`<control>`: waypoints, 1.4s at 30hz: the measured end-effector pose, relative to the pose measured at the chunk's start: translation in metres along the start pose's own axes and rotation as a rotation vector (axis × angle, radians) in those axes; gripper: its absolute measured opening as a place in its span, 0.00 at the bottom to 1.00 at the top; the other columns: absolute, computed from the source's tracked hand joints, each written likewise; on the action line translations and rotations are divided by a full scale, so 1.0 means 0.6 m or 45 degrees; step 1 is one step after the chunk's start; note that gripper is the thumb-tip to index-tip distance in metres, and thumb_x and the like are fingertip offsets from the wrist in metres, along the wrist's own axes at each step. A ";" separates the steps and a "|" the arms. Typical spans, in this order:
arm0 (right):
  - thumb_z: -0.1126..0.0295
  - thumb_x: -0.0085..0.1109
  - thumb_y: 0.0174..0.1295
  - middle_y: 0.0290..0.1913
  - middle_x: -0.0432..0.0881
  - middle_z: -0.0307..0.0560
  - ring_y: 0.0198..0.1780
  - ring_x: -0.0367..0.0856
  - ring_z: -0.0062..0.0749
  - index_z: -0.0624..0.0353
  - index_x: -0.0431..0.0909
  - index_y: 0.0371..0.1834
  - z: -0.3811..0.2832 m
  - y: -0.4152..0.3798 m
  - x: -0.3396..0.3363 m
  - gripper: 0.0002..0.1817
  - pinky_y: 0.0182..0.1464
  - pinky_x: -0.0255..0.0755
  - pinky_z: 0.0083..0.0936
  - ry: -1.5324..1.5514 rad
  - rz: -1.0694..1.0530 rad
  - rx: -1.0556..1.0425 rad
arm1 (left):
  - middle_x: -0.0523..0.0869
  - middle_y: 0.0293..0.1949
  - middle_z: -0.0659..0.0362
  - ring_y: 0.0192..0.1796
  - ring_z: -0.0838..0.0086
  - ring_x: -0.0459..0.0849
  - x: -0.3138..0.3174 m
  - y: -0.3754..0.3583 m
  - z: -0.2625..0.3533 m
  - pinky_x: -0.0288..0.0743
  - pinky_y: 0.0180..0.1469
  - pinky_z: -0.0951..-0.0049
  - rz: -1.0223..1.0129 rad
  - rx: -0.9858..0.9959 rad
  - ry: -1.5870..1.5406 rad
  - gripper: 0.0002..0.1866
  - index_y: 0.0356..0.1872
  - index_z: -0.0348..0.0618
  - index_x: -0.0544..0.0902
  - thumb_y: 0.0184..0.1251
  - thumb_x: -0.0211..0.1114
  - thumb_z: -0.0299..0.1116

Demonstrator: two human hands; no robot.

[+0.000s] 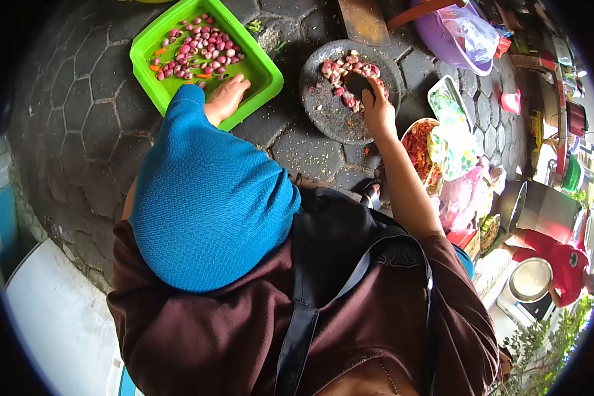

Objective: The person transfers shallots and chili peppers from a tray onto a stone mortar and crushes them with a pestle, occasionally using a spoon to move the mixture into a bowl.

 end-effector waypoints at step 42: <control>0.75 0.51 0.52 0.42 0.72 0.49 0.47 0.77 0.45 0.52 0.72 0.42 -0.132 -0.101 0.302 0.13 0.47 0.73 0.35 -0.383 -0.796 -0.977 | 0.78 0.42 0.53 0.39 0.68 0.80 -0.086 -0.266 -0.191 0.77 0.40 0.71 0.776 -0.989 -0.233 0.18 0.53 0.44 0.75 0.61 0.61 0.32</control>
Point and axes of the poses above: each hand's wrist, its own y-axis towards the middle knuckle, its own x-axis out of the palm, z = x × y, the point moved 2 cm from there along y, towards the middle knuckle
